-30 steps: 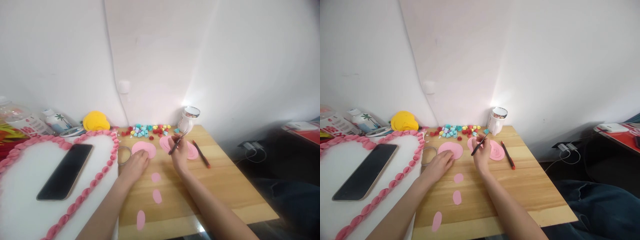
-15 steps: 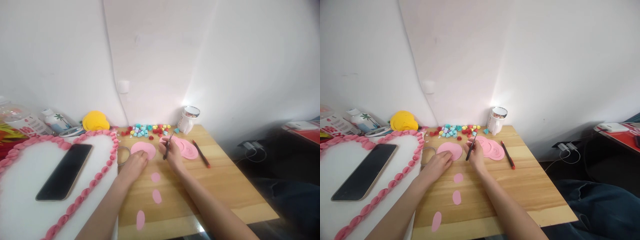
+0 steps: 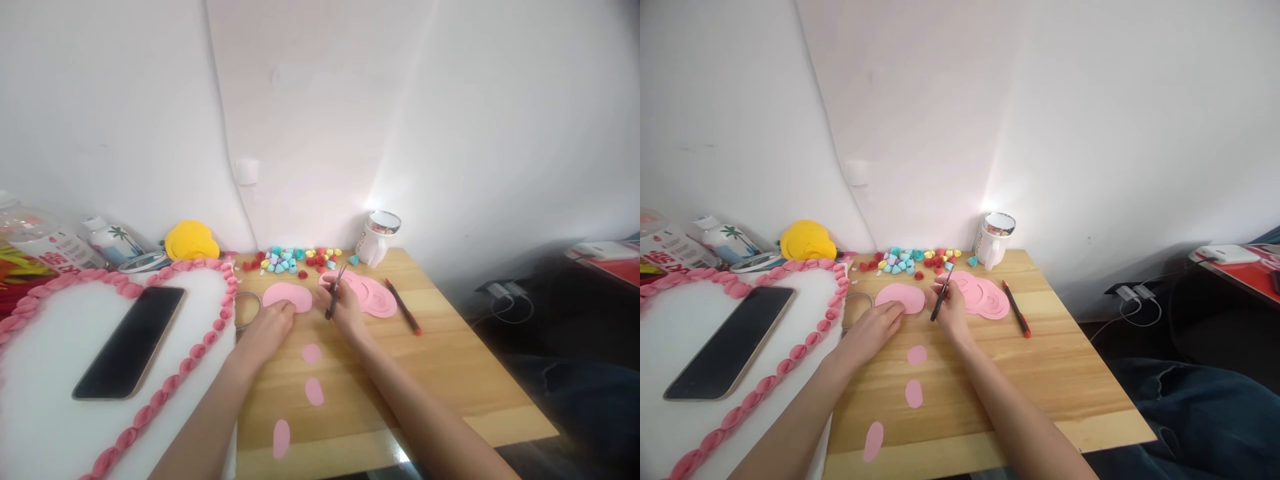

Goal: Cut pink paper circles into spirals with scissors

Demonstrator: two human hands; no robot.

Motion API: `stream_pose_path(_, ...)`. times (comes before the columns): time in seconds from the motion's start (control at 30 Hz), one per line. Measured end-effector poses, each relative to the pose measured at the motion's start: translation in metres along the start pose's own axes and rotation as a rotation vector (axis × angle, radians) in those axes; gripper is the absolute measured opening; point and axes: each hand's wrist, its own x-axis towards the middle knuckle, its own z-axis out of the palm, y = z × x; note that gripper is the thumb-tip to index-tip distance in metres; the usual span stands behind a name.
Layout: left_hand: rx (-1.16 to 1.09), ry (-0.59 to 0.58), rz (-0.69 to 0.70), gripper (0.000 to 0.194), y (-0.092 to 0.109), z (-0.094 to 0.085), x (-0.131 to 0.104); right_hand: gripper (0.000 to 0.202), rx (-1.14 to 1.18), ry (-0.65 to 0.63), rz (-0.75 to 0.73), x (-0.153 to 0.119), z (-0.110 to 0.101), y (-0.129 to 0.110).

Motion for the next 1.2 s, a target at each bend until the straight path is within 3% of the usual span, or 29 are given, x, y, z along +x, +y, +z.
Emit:
stream_pose_path(0.2, -0.180, 0.307, -0.147, 0.021, -0.003, 0.008, 0.000, 0.042, 0.058, -0.009, 0.014, -0.002, 0.002, -0.003)
stream_pose_path(0.33, -0.226, 0.571, -0.289, 0.017, -0.002, 0.001, 0.002, 0.040, 0.093, -0.046, 0.039, -0.002, 0.002, -0.005)
stream_pose_path(0.43, -0.457, 0.805, -0.442, 0.010, -0.002, -0.006, 0.003, 0.038, 0.083, -0.142, 0.086, -0.005, 0.001, -0.009)
stream_pose_path(0.5, -0.722, 0.865, -0.539, 0.013, -0.002, -0.009, 0.003, 0.036, 0.073, -0.238, 0.109, -0.008, 0.002, -0.012)
stream_pose_path(0.63, -1.265, 0.809, -0.608, 0.021, 0.000, -0.014, 0.006, 0.031, 0.022, -0.389, 0.037, -0.014, 0.004, -0.016)
stream_pose_path(0.77, -1.541, 0.626, -0.560, 0.026, 0.007, -0.019, 0.008, 0.039, 0.129, -0.278, 0.015, -0.012, 0.005, -0.016)
stream_pose_path(0.87, -1.531, 0.483, -0.517, 0.025, 0.014, -0.020, 0.006, 0.043, 0.193, -0.202, 0.005, -0.011, 0.004, -0.016)
stream_pose_path(1.07, -1.346, 0.248, -0.450, 0.019, 0.020, -0.015, 0.001, 0.038, 0.097, -0.130, -0.067, -0.014, 0.003, -0.024)
stream_pose_path(1.2, -1.265, 0.237, -0.468, 0.018, 0.022, -0.016, 0.001, 0.036, 0.022, -0.167, -0.142, -0.016, 0.003, -0.028)
